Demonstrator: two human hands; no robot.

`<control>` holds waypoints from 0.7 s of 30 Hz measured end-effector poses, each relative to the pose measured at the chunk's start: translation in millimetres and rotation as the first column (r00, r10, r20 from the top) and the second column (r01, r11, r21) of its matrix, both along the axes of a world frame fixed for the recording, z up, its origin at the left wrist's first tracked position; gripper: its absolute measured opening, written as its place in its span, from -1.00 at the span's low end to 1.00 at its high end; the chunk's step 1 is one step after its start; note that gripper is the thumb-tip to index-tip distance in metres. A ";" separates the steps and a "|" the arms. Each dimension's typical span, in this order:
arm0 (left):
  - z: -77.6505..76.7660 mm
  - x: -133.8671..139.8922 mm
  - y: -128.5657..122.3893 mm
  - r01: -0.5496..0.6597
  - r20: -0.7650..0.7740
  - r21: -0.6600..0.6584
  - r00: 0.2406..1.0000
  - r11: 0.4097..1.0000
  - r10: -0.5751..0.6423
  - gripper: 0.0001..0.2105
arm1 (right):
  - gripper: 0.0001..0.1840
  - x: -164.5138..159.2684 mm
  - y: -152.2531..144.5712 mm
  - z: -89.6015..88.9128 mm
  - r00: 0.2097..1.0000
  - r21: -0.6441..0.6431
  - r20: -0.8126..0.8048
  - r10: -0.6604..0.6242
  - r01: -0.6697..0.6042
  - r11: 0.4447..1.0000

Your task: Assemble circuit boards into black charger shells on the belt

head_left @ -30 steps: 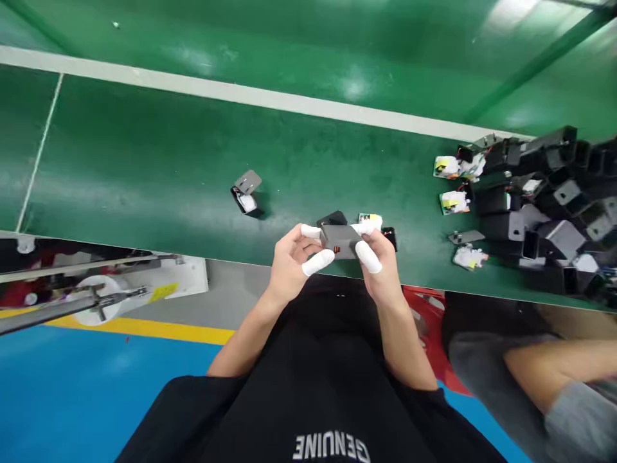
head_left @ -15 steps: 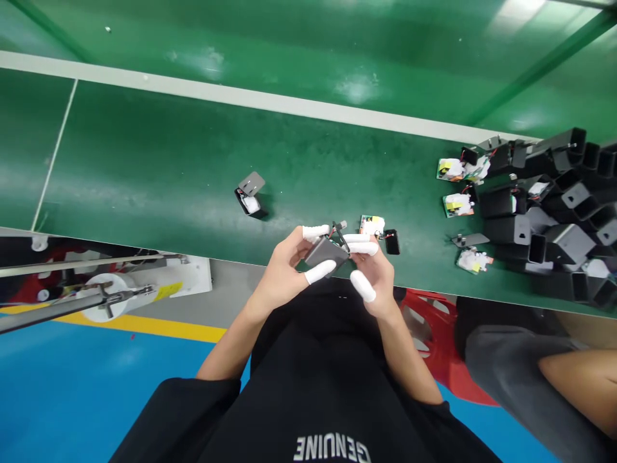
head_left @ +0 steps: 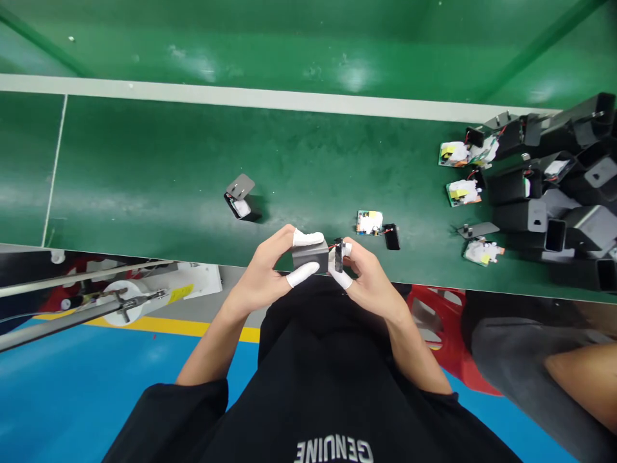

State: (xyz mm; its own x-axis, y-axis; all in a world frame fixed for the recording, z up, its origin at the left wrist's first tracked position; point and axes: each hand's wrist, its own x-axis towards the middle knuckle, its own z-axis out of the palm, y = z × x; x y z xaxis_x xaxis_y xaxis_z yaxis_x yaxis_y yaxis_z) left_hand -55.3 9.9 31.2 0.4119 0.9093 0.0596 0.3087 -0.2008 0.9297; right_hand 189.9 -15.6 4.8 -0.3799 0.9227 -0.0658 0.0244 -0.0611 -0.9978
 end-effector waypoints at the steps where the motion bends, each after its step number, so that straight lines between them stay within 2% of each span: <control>1: 2.4 0.6 1.9 0.007 -0.025 0.014 1.000 1.000 -0.006 -0.60 | -0.92 -0.3 0.6 0.6 1.000 -0.007 0.022 0.018 -0.018 1.000; 5: 14.3 -2.8 12.9 0.047 -0.101 0.055 0.994 0.997 -0.041 -0.56 | -0.92 0.4 2.9 0.6 0.999 -0.028 0.049 -0.003 0.005 1.000; 7: 16.8 -5.3 18.9 0.058 -0.098 0.020 0.994 0.998 -0.056 -0.56 | -0.92 2.5 3.8 -1.3 0.999 -0.056 0.003 -0.033 0.033 0.998; 10: 10.5 -2.5 24.9 0.026 0.011 -0.127 1.000 0.992 -0.025 -0.63 | -0.94 4.0 3.8 -7.0 0.986 -0.077 -0.111 -0.125 0.116 0.990; 13: -4.4 11.0 23.8 -0.086 0.187 -0.261 0.973 0.961 0.138 -0.72 | -0.92 0.1 1.6 -14.5 0.923 -0.054 -0.280 -0.265 0.260 0.964; 15: -14.1 23.5 18.9 -0.142 0.289 -0.334 0.925 0.932 0.245 -0.75 | -0.64 -4.9 0.2 -18.3 0.859 -0.063 -0.377 -0.345 0.348 0.935; 18: -23.7 40.9 8.1 -0.120 0.396 -0.460 0.859 0.879 0.325 -0.73 | -0.13 -11.6 1.3 -19.6 0.834 -0.135 -0.359 -0.420 0.399 0.907; 19: -25.7 45.5 4.4 -0.103 0.417 -0.502 0.841 0.859 0.344 -0.71 | -0.06 -12.5 2.8 -18.8 0.842 -0.142 -0.335 -0.422 0.398 0.906; 21: -28.7 52.6 -1.7 -0.096 0.437 -0.565 0.808 0.820 0.396 -0.66 | -0.15 -11.5 6.6 -15.6 0.857 -0.070 -0.299 -0.420 0.419 0.905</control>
